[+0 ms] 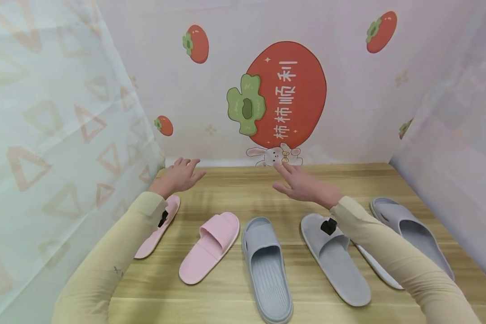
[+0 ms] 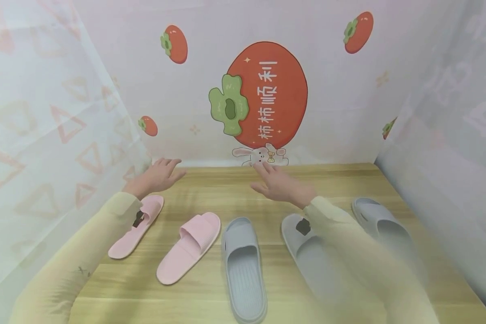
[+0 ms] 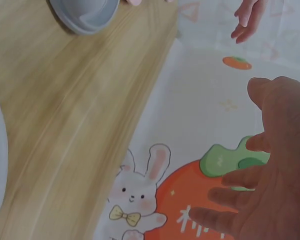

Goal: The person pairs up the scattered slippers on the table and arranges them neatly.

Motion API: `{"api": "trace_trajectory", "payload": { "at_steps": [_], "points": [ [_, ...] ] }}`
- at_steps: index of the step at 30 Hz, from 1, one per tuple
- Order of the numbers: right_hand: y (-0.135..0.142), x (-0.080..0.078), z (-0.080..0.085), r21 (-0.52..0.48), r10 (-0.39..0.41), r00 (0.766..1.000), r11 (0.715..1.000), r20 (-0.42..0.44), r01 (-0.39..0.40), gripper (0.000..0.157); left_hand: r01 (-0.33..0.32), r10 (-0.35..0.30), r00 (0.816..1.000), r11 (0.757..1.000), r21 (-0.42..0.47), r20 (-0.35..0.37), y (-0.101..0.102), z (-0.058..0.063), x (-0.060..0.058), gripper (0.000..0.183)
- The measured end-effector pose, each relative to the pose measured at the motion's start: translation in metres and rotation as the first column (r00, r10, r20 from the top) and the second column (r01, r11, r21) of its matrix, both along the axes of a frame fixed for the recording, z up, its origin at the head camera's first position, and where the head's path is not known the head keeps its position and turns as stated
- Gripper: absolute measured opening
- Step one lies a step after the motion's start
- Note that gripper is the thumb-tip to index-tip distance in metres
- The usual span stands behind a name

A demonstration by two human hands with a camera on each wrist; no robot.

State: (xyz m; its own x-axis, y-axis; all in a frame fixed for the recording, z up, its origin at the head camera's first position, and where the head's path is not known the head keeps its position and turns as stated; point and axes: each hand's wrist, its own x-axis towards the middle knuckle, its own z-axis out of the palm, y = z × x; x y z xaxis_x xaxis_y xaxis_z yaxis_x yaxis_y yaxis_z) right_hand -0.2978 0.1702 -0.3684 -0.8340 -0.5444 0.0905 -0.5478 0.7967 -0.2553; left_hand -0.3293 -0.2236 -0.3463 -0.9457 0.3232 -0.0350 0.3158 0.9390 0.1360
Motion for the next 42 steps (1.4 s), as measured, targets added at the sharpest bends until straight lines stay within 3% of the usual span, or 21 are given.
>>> {"api": "trace_trajectory", "payload": {
  "at_steps": [9, 18, 34, 42],
  "points": [
    [-0.019, 0.011, -0.003, 0.027, 0.026, 1.0, 0.999, 0.001, -0.026, 0.077, -0.009, 0.008, 1.0, 0.999, 0.053, 0.024, -0.015, -0.016, 0.005, 0.065],
    [-0.038, 0.021, -0.005, 0.053, 0.012, 1.0, 0.999, 0.014, -0.013, 0.078, -0.016, 0.016, 1.0, 0.994, 0.112, 0.008, -0.027, -0.022, 0.011, 0.067],
    [-0.066, 0.031, -0.01, -0.023, 0.028, 0.996, 0.999, -0.089, -0.031, 0.074, -0.024, 0.03, 0.999, 0.987, 0.159, -0.04, -0.048, -0.034, 0.019, 0.06],
    [-0.084, 0.035, -0.019, -0.066, 0.045, 0.994, 0.996, -0.103, -0.052, 0.073, -0.065, 0.07, 0.997, 0.985, 0.158, -0.029, -0.055, -0.046, 0.02, 0.06]
  ]
}}
